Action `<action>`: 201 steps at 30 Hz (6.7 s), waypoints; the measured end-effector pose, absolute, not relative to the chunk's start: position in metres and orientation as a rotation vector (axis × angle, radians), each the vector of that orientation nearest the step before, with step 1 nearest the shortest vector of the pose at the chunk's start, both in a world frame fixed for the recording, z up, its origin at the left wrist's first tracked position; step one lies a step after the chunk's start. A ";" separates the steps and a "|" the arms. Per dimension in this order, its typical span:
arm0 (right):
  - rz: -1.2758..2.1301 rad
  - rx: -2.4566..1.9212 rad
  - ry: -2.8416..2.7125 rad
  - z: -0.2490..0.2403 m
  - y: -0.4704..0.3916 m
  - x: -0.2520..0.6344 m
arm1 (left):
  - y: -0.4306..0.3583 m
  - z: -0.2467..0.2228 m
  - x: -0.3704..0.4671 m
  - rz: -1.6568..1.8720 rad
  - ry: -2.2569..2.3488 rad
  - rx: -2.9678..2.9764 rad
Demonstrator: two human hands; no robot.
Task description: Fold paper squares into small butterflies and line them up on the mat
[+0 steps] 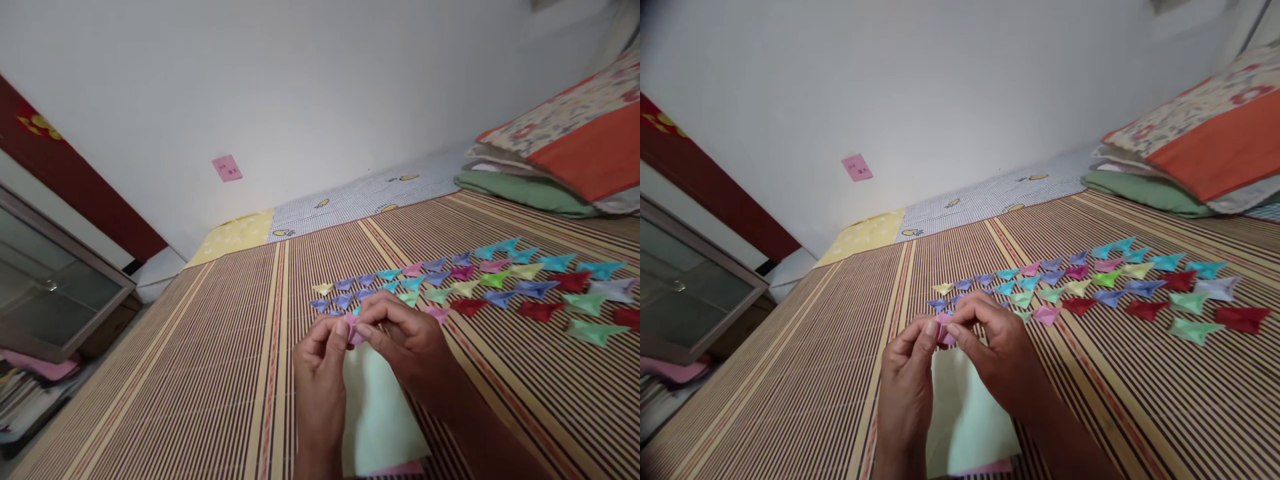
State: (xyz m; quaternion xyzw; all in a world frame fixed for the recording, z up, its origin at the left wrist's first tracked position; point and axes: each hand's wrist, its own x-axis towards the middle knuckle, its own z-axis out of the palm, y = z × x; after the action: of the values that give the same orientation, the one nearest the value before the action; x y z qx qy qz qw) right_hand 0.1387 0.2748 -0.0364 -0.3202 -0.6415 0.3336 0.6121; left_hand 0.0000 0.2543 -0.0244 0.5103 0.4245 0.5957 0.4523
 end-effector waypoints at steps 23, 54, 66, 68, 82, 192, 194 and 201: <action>1.123 -0.865 -1.244 -0.034 0.272 0.133 | 0.251 -0.027 0.009 1.695 1.135 1.389; 1.001 -0.818 -1.436 -0.032 0.278 0.148 | 0.255 -0.030 0.005 1.481 1.072 1.218; 1.176 -0.752 -1.253 -0.034 0.280 0.153 | 0.257 -0.030 0.012 1.461 1.029 1.245; 1.219 -0.757 -1.289 -0.035 0.280 0.155 | 0.256 -0.027 0.011 1.486 1.048 1.268; 0.979 -0.861 -1.492 -0.034 0.278 0.145 | 0.254 -0.024 0.010 1.575 1.111 1.290; 0.921 -0.841 -1.534 -0.030 0.272 0.143 | 0.257 -0.039 0.015 1.622 1.046 1.146; 0.819 -0.882 -1.545 -0.030 0.270 0.139 | 0.256 -0.040 0.016 1.647 1.060 1.130; 0.668 -0.917 -1.566 -0.031 0.267 0.126 | 0.256 -0.042 0.015 1.674 1.084 1.079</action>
State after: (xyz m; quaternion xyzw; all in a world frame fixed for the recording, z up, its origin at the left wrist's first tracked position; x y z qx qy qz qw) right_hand 0.1262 0.2669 -0.0314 -0.3902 -0.6666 0.2842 0.5679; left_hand 0.0147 0.2558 -0.0424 0.4310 0.4331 0.6688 0.4234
